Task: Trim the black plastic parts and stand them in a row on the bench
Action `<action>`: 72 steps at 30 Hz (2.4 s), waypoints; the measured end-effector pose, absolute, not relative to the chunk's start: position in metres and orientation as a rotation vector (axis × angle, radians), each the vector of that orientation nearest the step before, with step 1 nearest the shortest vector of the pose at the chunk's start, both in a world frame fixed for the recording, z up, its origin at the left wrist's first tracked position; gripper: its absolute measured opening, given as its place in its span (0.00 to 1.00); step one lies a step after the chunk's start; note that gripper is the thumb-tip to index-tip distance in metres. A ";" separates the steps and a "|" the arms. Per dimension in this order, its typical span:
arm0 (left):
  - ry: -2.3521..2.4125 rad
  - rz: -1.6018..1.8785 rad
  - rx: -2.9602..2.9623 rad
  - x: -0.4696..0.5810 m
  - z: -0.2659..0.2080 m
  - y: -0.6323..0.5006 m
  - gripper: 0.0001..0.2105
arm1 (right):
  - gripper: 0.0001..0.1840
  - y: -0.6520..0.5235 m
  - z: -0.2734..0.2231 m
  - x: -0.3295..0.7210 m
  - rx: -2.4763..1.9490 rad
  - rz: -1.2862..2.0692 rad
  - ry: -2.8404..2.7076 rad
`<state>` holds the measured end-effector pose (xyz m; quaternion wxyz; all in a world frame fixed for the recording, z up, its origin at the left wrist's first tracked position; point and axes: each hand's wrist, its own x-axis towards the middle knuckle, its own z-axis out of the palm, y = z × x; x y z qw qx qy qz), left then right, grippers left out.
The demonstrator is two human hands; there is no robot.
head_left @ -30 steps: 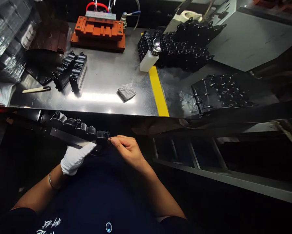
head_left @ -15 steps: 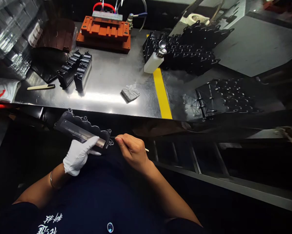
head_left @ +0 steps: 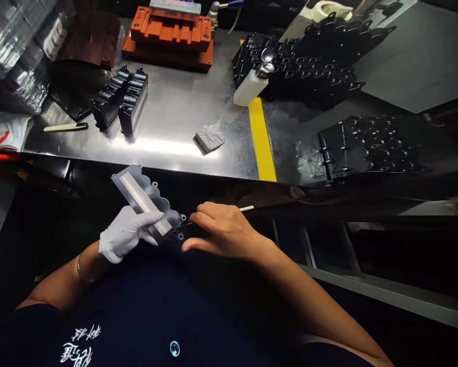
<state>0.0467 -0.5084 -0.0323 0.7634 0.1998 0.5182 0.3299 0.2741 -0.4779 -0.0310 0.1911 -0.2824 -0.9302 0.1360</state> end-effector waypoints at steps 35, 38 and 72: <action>1.291 1.163 0.441 0.045 -0.035 -0.497 0.13 | 0.19 -0.468 -0.042 0.224 -0.911 0.223 -2.363; 1.293 1.140 0.447 0.045 -0.036 -0.500 0.11 | 0.18 -0.458 -0.043 0.233 -0.855 0.244 -2.467; 0.945 0.640 0.223 0.039 -0.021 -0.502 0.09 | 0.30 -0.459 -0.013 0.259 -0.440 -0.051 -2.595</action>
